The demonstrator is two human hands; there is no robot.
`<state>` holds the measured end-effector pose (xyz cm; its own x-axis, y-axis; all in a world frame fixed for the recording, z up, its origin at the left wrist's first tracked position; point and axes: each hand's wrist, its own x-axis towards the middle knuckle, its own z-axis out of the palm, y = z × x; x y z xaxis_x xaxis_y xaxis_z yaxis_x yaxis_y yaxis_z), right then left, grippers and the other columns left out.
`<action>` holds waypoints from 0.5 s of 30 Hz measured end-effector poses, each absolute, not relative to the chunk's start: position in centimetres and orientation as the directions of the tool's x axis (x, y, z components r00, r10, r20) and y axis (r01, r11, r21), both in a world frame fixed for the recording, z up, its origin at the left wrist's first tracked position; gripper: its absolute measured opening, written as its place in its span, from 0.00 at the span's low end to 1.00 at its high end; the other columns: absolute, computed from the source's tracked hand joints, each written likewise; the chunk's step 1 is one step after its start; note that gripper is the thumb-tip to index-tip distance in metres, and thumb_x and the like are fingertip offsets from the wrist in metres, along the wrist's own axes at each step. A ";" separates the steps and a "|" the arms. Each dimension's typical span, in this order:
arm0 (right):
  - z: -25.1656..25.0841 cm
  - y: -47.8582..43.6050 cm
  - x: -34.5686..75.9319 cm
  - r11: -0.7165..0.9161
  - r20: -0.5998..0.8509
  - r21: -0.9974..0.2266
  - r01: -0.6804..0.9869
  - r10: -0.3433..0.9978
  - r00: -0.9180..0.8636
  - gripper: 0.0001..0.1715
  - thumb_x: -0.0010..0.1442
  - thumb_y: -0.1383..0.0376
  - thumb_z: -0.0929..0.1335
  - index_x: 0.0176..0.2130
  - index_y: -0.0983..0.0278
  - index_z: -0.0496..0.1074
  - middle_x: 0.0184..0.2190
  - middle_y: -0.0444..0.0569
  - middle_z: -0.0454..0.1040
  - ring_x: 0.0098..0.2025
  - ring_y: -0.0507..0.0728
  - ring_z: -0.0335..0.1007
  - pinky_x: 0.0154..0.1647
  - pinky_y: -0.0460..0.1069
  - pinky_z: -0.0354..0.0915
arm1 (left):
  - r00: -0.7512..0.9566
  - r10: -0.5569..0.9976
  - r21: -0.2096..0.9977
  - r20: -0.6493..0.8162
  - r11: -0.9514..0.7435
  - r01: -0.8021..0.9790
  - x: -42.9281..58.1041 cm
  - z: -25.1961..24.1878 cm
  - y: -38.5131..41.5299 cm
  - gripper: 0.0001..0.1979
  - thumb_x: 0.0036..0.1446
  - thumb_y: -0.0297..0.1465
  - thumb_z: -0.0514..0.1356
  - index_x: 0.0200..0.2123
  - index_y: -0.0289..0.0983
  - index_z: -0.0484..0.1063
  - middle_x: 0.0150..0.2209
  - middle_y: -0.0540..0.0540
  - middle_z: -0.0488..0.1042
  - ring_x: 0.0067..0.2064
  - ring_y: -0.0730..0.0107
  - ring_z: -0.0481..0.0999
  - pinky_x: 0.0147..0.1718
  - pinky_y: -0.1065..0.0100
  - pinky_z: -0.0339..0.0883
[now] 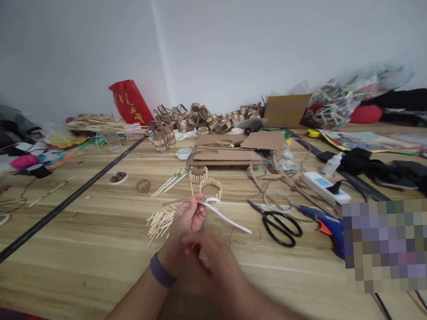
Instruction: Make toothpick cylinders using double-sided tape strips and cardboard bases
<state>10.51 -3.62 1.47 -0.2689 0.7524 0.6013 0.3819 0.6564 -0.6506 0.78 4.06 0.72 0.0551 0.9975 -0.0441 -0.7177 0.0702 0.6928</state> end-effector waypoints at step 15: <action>3.7 0.8 13.4 0.573 0.782 -0.220 0.790 0.587 -0.208 0.04 0.61 0.68 0.64 0.33 0.61 0.65 0.27 0.45 0.74 0.31 0.56 0.66 0.36 0.51 0.52 | 0.015 0.974 0.874 0.228 -0.197 -0.444 0.7 0.3 3.0 0.17 0.43 0.43 0.71 0.33 0.38 0.81 0.36 0.44 0.76 0.39 0.63 0.73 0.39 0.65 0.68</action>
<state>13.35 0.76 3.73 -0.2083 0.5871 0.7822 0.7898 0.5728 -0.2196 0.73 2.98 0.30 0.0150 0.9736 0.2276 -0.4441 -0.1975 0.8739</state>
